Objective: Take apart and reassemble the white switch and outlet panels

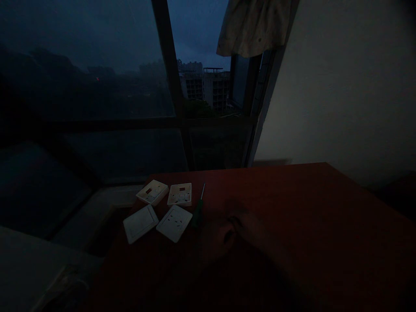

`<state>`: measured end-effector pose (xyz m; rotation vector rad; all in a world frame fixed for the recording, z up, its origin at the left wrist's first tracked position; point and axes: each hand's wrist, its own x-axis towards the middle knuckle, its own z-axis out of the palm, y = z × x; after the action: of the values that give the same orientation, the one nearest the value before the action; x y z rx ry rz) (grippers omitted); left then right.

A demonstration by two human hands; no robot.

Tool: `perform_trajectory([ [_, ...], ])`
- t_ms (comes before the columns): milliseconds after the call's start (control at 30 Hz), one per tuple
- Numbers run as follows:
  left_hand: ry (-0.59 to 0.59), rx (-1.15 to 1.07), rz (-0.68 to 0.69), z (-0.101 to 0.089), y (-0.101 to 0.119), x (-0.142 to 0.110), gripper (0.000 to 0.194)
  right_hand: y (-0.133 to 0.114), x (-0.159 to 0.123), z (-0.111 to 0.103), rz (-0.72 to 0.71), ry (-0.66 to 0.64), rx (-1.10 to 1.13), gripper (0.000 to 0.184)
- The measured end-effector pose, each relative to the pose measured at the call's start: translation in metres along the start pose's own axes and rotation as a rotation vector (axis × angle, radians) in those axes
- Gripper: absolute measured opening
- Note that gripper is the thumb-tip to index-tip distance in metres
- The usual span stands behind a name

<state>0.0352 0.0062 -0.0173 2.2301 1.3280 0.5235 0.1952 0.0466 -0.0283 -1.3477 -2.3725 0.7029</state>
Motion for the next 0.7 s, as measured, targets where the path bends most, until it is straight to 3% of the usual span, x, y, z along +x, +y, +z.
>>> perform_trajectory([
  [700, 0.008, -0.001, -0.015, -0.0015, 0.0022, -0.0004, 0.010, -0.0010, 0.0001, -0.0022, -0.022, -0.003, 0.023, 0.026],
])
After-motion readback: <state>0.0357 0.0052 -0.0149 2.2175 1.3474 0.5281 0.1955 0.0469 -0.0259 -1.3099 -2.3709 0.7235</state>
